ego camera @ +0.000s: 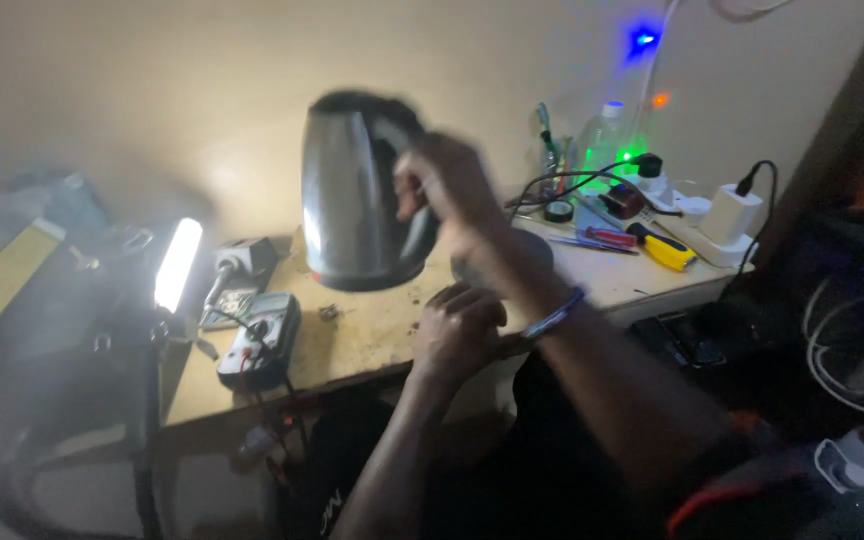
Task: Reassembling an electric kettle with a screwdriver and testing its power connection.
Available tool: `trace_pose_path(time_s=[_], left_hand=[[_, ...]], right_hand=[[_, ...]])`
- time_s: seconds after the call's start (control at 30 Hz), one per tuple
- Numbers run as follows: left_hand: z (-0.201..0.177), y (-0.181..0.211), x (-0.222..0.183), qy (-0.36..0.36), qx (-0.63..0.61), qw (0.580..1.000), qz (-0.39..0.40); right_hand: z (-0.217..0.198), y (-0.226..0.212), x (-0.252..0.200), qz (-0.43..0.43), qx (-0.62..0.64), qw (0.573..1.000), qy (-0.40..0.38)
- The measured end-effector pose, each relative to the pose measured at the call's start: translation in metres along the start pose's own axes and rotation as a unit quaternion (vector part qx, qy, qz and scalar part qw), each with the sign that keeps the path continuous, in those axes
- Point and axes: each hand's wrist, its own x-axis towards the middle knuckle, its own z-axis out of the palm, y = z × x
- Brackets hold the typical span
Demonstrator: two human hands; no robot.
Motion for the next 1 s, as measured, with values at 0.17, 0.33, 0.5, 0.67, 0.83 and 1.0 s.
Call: trace_pose_path(time_s=[0.17,0.33,0.5,0.67,0.83,1.0], left_hand=[[-0.031,0.019,0.016,0.068,-0.083,0.993,0.048],[-0.024,0.012,0.011,0.042,-0.090,0.994,0.046],[-0.020,-0.006,0.004,0.173,-0.127,0.954,-0.208],[-0.051,-0.002,0.021,0.207,-0.172,0.849,-0.455],[-0.059,0.006,0.028,0.195,-0.198,0.831,-0.481],[-0.052,0.003,0.024,0.194,-0.190,0.839,-0.470]], right_hand=[[-0.046,-0.087,-0.007,-0.061,-0.064,0.996,-0.027],[-0.081,-0.122,-0.025,-0.098,-0.128,0.984,-0.069],[-0.132,-0.091,0.001,-0.062,-0.077,0.995,0.013],[-0.182,-0.048,0.013,-0.128,-0.102,0.986,0.040],[-0.186,-0.032,0.009,-0.134,-0.070,0.985,0.080],[-0.195,-0.018,0.016,-0.134,-0.042,0.987,0.079]])
